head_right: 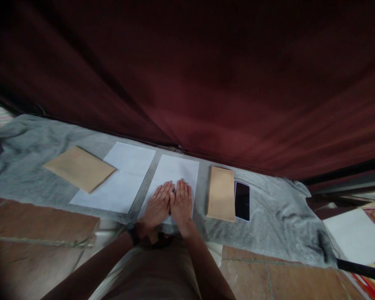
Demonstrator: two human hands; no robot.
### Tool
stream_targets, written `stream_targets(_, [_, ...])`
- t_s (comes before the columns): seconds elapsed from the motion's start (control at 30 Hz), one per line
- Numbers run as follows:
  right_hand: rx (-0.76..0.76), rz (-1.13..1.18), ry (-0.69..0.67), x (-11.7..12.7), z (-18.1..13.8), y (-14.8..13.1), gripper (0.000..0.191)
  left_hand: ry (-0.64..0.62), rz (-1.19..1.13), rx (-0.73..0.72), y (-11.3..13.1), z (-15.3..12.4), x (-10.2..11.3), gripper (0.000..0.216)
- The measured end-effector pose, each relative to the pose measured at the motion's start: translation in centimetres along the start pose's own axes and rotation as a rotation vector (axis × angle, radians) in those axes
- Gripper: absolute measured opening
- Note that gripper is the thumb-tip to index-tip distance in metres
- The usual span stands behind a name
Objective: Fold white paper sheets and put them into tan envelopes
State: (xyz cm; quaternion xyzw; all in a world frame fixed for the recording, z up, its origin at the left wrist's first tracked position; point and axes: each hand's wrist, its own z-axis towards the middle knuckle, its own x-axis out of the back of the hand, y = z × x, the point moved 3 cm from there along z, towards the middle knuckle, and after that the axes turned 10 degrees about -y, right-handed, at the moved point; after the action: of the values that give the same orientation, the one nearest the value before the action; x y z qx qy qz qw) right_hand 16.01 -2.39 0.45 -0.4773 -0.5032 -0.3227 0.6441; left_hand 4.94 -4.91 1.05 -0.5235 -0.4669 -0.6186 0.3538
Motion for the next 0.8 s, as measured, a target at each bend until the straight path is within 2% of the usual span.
stream_targets(0.13, [0.001,-0.039,0.035,0.1,-1.9,0.4,0.055,0.011,0.005,0.014,-0.7,-1.2,0.2,0.057])
stream_targets(0.33, [-0.053,-0.070,0.163,0.5,-3.6,1.8,0.058,0.069,0.014,0.080,-2.9,-3.1,0.4,0.061])
stream_targets(0.47, [-0.072,-0.071,0.191,0.5,-4.3,2.1,0.059,0.088,0.027,0.126,-4.0,-4.2,0.5,0.062])
stream_targets(0.57, [-0.072,-0.069,0.145,0.8,-4.3,1.5,0.058,0.084,0.037,0.136,-3.1,-4.2,0.8,0.060])
stream_targets(0.7, [0.013,-0.058,0.049,0.9,-4.6,0.0,0.056,0.023,0.025,0.022,-0.2,-3.7,0.6,0.057])
stream_targets(0.8, [0.030,-0.058,0.040,0.6,-5.4,0.0,0.053,-0.001,0.024,-0.011,0.5,-4.0,0.3,0.055])
